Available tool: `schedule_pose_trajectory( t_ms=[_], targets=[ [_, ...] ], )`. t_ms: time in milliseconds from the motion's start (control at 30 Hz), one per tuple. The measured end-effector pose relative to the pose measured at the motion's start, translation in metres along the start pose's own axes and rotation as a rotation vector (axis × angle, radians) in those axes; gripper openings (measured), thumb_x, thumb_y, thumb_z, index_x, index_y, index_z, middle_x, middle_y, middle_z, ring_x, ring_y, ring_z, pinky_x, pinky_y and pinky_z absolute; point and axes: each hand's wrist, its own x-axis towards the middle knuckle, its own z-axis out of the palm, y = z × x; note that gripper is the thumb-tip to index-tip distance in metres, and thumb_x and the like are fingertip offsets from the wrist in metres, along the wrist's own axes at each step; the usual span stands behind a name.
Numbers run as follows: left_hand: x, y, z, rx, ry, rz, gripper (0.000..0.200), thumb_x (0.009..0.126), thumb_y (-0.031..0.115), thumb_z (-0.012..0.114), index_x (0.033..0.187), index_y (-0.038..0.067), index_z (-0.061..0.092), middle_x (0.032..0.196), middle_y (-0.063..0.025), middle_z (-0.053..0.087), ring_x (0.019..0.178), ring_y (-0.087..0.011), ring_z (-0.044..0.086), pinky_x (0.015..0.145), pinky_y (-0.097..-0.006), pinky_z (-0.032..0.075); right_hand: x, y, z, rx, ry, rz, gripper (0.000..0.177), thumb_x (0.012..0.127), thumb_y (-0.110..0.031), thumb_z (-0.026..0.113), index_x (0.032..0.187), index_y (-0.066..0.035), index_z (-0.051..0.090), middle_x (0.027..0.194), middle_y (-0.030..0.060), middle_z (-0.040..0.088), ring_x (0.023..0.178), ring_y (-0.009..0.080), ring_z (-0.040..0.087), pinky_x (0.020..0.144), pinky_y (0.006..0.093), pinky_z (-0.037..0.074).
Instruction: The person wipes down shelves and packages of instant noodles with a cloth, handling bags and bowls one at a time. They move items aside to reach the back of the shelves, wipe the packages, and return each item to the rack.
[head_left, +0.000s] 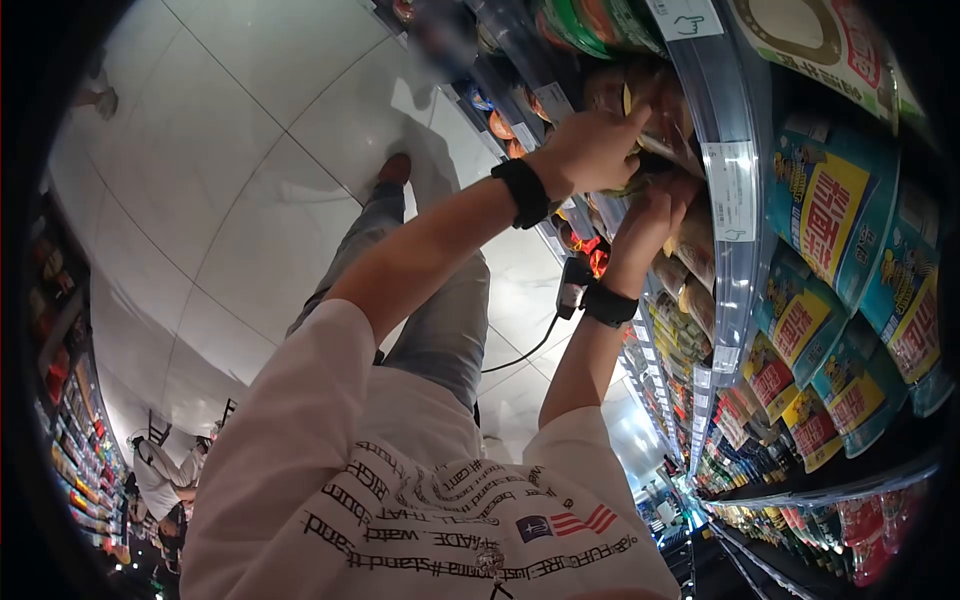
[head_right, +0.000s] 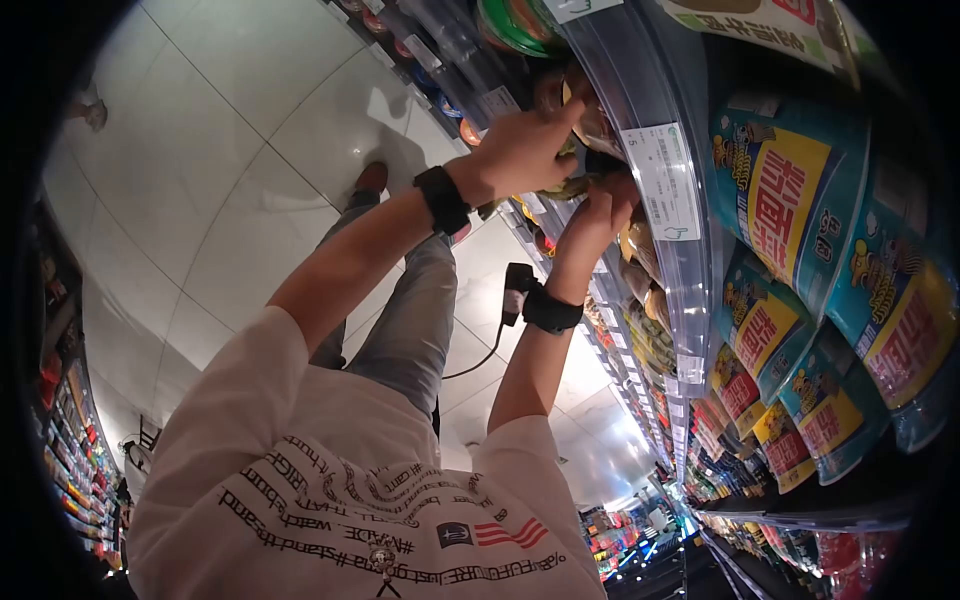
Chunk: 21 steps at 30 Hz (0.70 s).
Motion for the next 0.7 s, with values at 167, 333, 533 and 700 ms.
schedule_pose_trajectory(
  t_ms=[167,333,533,700],
  targets=[
    [-0.009,0.005,0.0,-0.079,0.051,-0.102,0.067,0.069,0.02,0.058,0.127,0.006,0.027,0.068,-0.0179,0.058,0.065,-0.0352,0.058,0.057,-0.0423,0.047,0.013,0.014,-0.032,-0.296,-0.198,-0.003,0.05,0.08,0.0,0.039,0.128,0.002,0.026,0.132,0.0112,0.033,0.117,0.0205,0.036,0.099,0.031,0.025],
    [-0.014,-0.02,0.001,-0.119,0.085,-0.31,0.074,0.07,0.019,0.058,0.132,0.006,0.021,0.067,-0.0199,0.058,0.066,-0.0366,0.058,0.06,-0.0429,0.046,0.005,0.041,-0.028,0.364,-0.083,0.07,0.045,0.085,-0.007,0.034,0.129,-0.001,0.027,0.133,0.0097,0.031,0.121,0.0205,0.032,0.102,0.0314,0.022],
    [0.015,-0.065,0.013,-0.131,-0.136,-0.166,0.074,0.07,0.021,0.058,0.13,0.0,0.02,0.079,-0.0264,0.057,0.076,-0.0403,0.056,0.068,-0.0428,0.045,0.02,0.069,-0.022,0.303,-0.143,0.179,0.062,0.072,-0.001,0.033,0.133,-0.007,0.025,0.135,0.0064,0.03,0.126,0.0181,0.023,0.103,0.0353,0.015],
    [0.011,-0.065,0.015,-0.191,-0.165,-0.083,0.076,0.07,0.02,0.058,0.131,0.0,0.016,0.082,-0.0282,0.057,0.08,-0.0402,0.057,0.07,-0.0418,0.045,0.021,0.075,-0.03,0.463,-0.244,0.14,0.058,0.067,-0.001,0.034,0.125,-0.005,0.032,0.124,0.007,0.037,0.118,0.0179,0.031,0.1,0.0313,0.02]
  ],
)
